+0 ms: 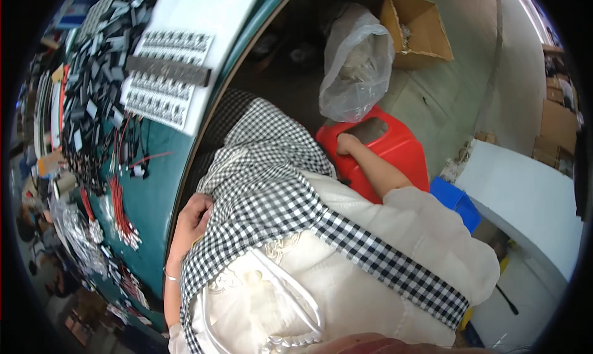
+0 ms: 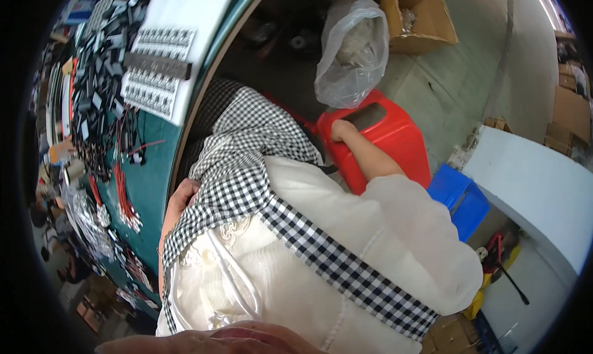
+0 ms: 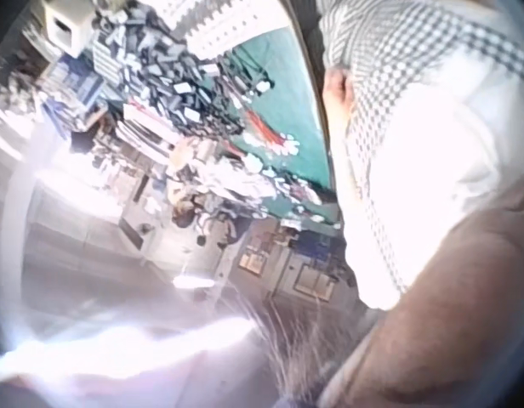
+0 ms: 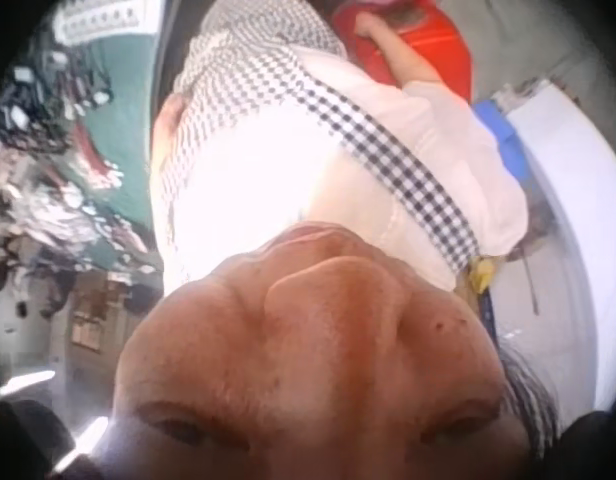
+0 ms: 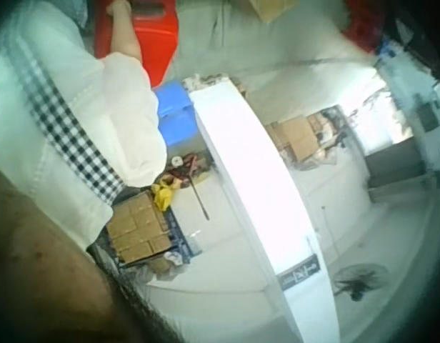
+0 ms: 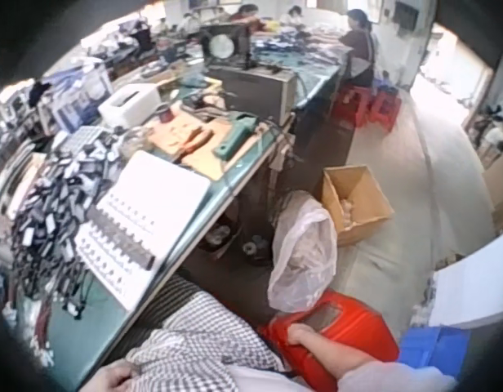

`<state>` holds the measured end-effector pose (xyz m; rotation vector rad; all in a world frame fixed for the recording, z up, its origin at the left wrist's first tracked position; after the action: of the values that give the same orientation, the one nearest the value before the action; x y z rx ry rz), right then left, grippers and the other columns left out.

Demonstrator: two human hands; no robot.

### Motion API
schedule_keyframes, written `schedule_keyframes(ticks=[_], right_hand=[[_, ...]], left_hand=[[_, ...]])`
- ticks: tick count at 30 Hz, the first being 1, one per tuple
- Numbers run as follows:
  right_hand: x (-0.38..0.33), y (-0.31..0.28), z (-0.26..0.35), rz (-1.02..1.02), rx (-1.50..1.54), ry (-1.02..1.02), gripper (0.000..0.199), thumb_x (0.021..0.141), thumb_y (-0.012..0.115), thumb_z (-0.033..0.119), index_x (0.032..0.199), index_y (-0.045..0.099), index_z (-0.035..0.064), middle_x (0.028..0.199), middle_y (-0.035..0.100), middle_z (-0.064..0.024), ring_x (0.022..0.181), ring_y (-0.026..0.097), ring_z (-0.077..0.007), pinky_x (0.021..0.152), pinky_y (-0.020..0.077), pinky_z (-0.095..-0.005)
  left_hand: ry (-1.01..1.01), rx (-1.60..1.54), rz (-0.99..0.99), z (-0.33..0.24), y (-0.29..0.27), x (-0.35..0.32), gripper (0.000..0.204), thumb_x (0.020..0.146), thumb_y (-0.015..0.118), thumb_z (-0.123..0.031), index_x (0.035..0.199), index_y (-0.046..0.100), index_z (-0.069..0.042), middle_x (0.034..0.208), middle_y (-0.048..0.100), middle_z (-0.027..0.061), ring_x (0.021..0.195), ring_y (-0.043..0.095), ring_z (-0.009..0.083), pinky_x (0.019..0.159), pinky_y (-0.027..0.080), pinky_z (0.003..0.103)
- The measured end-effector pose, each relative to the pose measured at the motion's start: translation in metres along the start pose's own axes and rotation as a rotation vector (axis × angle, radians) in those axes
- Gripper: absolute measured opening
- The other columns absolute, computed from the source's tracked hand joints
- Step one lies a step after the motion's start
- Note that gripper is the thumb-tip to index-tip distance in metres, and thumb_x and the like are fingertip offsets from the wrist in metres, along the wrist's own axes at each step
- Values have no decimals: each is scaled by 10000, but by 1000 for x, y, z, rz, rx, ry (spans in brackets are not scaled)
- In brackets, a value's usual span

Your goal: The person sits at a workbench and uses a soldering iron to attach wires to small electronic components. They repeatedly pick up a component, apply heat and solder to the connection points, and place the finished unit on a white foam tray.

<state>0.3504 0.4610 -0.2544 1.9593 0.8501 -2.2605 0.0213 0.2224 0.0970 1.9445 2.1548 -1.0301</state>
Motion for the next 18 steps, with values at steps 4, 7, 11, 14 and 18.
schedule_keyframes(ticks=[4,7,11,14,18], right_hand=[[14,-42,32,-61,-191,-78,363,747,618,198,1075,661,48,1183,597,-176,1126,563,-312,931,469,-417],[21,-72,25,-141,-278,-64,340,773,567,155,1077,656,32,1188,595,-180,1128,562,-312,923,472,-404],[24,-95,18,-127,-228,-136,365,777,640,212,1083,638,14,1129,610,-208,1064,586,-345,898,474,-402],[2,-91,64,-220,-159,-264,311,771,649,203,1016,661,12,1056,633,-217,1009,607,-360,855,482,-416],[-160,-168,165,-480,61,-553,188,746,642,131,890,683,18,930,655,-207,881,642,-337,744,501,-401]], left_hand=[[5,-65,-129,10,1,-10,33,843,534,38,874,522,41,883,529,143,850,541,252,807,424,289],[-109,-180,-175,17,1,-7,117,881,543,-56,849,514,52,860,533,125,834,540,233,809,424,296],[-63,-220,-135,16,-2,7,121,883,547,-77,836,535,34,832,529,97,842,529,223,805,418,301],[-74,-286,-97,27,0,-1,92,879,547,-55,834,526,22,885,518,70,890,504,195,849,394,296],[44,-259,-89,13,-2,-17,77,822,599,-15,841,534,20,947,522,69,944,502,192,885,388,298]])
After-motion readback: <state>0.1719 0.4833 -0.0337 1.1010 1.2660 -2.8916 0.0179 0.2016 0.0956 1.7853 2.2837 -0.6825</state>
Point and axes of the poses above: each hand's wrist, its own x-axis towards the middle knuckle, its own y-axis out of the palm, z = x × y, the point moved 5 cm from there along x, towards the middle knuckle
